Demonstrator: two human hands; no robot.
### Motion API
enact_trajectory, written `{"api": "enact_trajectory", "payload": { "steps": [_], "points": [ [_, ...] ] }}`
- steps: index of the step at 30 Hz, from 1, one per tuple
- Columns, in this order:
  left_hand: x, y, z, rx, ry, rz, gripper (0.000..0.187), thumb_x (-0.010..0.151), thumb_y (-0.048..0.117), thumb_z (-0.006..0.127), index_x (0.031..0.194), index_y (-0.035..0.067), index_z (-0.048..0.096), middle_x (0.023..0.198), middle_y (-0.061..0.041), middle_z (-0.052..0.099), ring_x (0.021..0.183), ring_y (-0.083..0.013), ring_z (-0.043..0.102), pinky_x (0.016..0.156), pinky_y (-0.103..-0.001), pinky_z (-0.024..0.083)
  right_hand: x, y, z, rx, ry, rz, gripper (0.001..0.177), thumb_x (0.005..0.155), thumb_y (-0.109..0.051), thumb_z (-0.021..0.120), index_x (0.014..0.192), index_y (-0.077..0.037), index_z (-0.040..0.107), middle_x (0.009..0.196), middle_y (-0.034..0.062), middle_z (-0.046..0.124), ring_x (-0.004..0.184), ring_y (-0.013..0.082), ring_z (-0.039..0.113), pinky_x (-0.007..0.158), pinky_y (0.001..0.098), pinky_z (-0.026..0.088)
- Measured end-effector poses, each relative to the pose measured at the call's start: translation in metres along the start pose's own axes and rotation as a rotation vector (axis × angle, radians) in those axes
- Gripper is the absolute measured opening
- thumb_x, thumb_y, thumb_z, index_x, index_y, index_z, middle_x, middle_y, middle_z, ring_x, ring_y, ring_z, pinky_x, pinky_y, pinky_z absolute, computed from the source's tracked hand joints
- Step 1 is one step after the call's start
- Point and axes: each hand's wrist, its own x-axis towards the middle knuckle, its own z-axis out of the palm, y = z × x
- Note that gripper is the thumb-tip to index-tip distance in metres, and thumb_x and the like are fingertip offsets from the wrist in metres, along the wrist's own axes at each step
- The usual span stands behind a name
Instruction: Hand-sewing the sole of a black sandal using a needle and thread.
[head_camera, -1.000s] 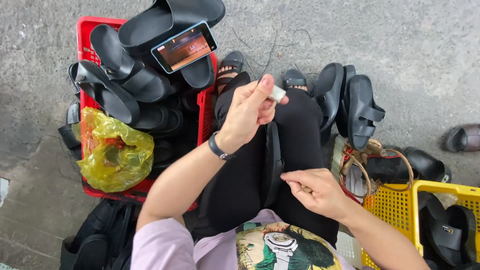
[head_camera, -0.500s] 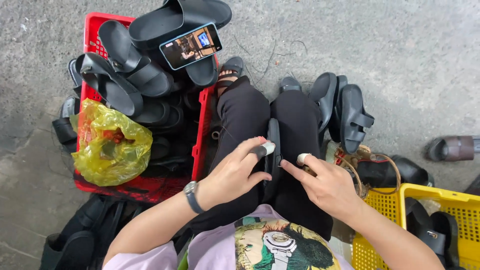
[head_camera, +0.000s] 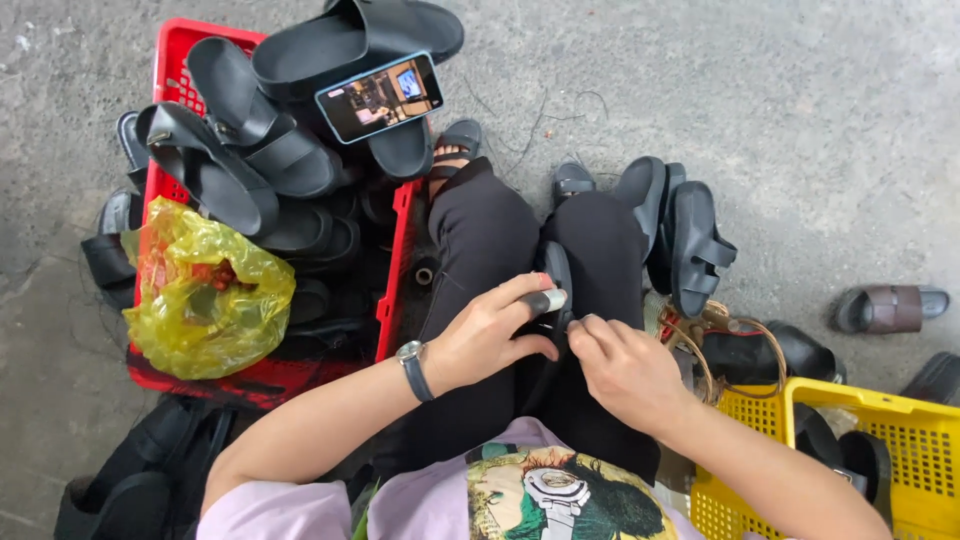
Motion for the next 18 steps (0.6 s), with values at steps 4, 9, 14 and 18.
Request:
{"api": "enact_trajectory", "payload": {
  "steps": [4,9,14,18],
  "points": [
    [-0.017,-0.004,0.002,0.171,0.008,-0.013,0.046,0.075,0.038,0.076,0.078,0.002,0.048,0.114,-0.014,0.051,0.085,-0.0275,0.064,0.067,-0.031,0.057,0.005,0.005,-0.018,0.054,0.018,-0.015,0.023,0.087,-0.010,0.051,0.109,-0.009,0.051,0.087,0.0036,0.049,0.063,0.0186,0.059,0.050,0.0282,0.051],
    [-0.034,0.008,-0.012,0.032,0.073,-0.230,0.029,0.078,0.016,0.079,0.066,0.000,0.060,0.095,-0.007,0.055,0.082,-0.0221,0.067,0.063,-0.023,0.056,-0.001,0.014,-0.032,0.088,0.081,-0.108,0.025,0.087,-0.010,0.052,0.112,-0.007,0.055,0.088,0.0090,0.051,0.068,0.0231,0.059,0.059,0.0312,0.052],
    [-0.039,0.041,-0.023,-0.955,-0.058,-0.549,0.017,0.090,0.007,0.059,0.105,0.000,0.060,0.114,-0.014,0.061,0.105,-0.0238,0.062,0.062,-0.022,0.046,0.003,0.007,-0.027,0.144,0.165,-0.073,0.027,0.085,-0.007,0.057,0.112,-0.006,0.056,0.086,0.0089,0.051,0.067,0.0244,0.059,0.058,0.0308,0.051],
    [-0.037,0.027,-0.005,-0.772,0.057,-0.543,0.013,0.090,-0.005,0.056,0.103,-0.005,0.061,0.088,-0.013,0.061,0.071,-0.0209,0.068,0.057,-0.026,0.057,-0.001,0.000,-0.014,0.282,0.266,0.052,0.035,0.083,-0.012,0.066,0.117,-0.009,0.058,0.085,0.0062,0.056,0.071,0.0240,0.062,0.059,0.0315,0.052]
  ]
}}
